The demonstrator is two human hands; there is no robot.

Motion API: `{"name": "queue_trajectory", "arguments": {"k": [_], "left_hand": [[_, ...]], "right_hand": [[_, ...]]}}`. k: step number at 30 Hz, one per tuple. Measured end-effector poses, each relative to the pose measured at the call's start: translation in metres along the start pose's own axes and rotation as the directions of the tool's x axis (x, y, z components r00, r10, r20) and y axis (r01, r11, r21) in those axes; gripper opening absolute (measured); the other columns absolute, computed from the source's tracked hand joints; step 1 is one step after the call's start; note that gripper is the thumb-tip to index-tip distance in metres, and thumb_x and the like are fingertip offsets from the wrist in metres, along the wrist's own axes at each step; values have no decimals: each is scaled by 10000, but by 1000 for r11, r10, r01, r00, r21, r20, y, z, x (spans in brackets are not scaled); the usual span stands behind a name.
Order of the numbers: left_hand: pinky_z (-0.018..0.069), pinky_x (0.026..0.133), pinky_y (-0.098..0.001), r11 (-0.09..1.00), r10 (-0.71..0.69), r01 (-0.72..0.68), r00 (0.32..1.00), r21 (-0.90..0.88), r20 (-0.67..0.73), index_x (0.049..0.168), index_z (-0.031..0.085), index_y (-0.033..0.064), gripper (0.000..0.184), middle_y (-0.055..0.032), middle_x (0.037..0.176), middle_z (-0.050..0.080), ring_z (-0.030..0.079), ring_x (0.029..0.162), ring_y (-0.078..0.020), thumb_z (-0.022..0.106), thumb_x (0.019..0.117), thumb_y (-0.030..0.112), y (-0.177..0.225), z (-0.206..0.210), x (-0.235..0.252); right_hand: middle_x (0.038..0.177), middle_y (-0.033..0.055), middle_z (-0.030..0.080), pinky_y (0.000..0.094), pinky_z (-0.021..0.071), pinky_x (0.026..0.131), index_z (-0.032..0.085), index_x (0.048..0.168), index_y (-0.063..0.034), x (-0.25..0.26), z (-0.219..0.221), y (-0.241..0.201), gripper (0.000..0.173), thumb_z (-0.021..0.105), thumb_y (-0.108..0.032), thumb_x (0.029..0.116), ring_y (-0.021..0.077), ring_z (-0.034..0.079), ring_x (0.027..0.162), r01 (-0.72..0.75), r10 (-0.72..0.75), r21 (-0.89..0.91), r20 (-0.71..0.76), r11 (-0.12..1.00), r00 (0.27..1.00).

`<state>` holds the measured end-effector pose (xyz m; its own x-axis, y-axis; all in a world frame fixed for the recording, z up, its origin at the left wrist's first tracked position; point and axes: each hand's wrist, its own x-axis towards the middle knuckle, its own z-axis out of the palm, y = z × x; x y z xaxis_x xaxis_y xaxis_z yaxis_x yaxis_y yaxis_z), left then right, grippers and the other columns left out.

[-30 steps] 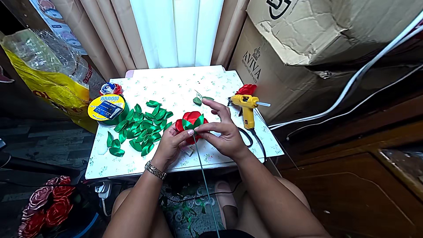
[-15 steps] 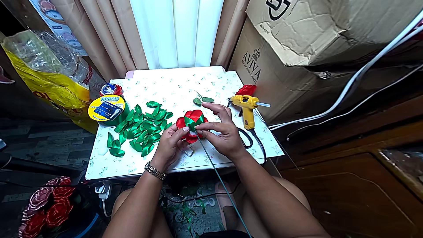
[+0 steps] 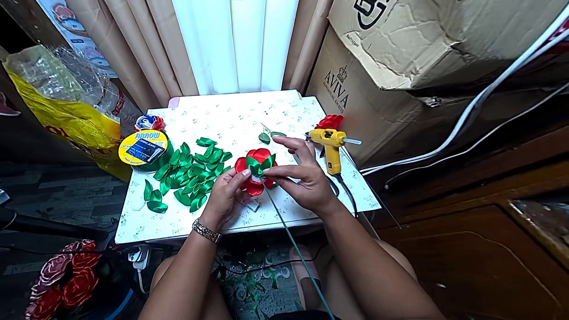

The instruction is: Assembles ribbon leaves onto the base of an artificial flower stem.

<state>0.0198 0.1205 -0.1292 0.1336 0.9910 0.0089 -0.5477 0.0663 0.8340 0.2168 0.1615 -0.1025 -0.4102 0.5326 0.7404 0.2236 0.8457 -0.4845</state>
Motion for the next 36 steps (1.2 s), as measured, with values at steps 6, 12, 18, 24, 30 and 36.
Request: {"name": "queue_trajectory", "arguments": {"k": [6, 12, 18, 24, 30, 36], "left_hand": [[623, 729, -287, 996, -56, 56, 998, 73, -13, 1108, 663, 67, 225, -73, 970, 739, 732, 817, -120, 460, 1081, 159, 0, 1, 1], [621, 721, -292, 985, -66, 79, 994, 154, -85, 1089, 658, 34, 158, -76, 922, 732, 725, 780, -129, 528, 1061, 120, -3, 2, 5], [618, 728, -289, 973, -57, 76, 994, 218, -90, 1094, 651, 12, 122, -71, 907, 723, 715, 760, -123, 581, 1031, 90, -4, -3, 6], [610, 812, -321, 992, -10, 20, 997, 123, -83, 1152, 625, 42, 160, -60, 988, 719, 717, 858, -130, 507, 1045, 57, 1, -6, 4], [587, 846, -298, 997, 14, -14, 1000, 73, -9, 1168, 638, 56, 199, -52, 1025, 719, 705, 892, -113, 502, 1023, 59, -4, -7, 4], [590, 838, -295, 983, -28, 28, 1000, 182, -2, 1314, 513, 55, 402, -55, 1057, 696, 695, 906, -112, 625, 933, -8, -3, -6, 3]], "right_hand": [[1412, 208, 576, 497, 335, 1162, 836, 932, -163, -1, 1, 4, 112, 733, -147, 890, 361, 440, 1390, 52, -49, -109, 37, 993, 998], [1378, 205, 602, 515, 350, 1142, 832, 912, -163, -7, 7, 16, 94, 744, -166, 880, 369, 466, 1365, 37, -33, -149, 26, 988, 999], [1388, 193, 595, 486, 346, 1151, 823, 898, -138, -13, 10, 24, 81, 755, -175, 876, 346, 456, 1370, -3, 6, -77, 45, 997, 999], [1437, 184, 559, 420, 404, 1135, 807, 1029, -107, -7, 1, 10, 158, 695, -155, 928, 284, 468, 1382, -91, 92, 59, -17, 994, 996], [1383, 181, 583, 420, 393, 1130, 810, 945, -123, -10, 10, 15, 93, 754, -157, 879, 286, 476, 1349, -64, 64, 15, -44, 998, 997], [1375, 181, 598, 467, 373, 1142, 822, 950, -131, -9, 11, 11, 109, 744, -153, 877, 325, 464, 1360, -79, 80, -31, 36, 996, 996]]}}
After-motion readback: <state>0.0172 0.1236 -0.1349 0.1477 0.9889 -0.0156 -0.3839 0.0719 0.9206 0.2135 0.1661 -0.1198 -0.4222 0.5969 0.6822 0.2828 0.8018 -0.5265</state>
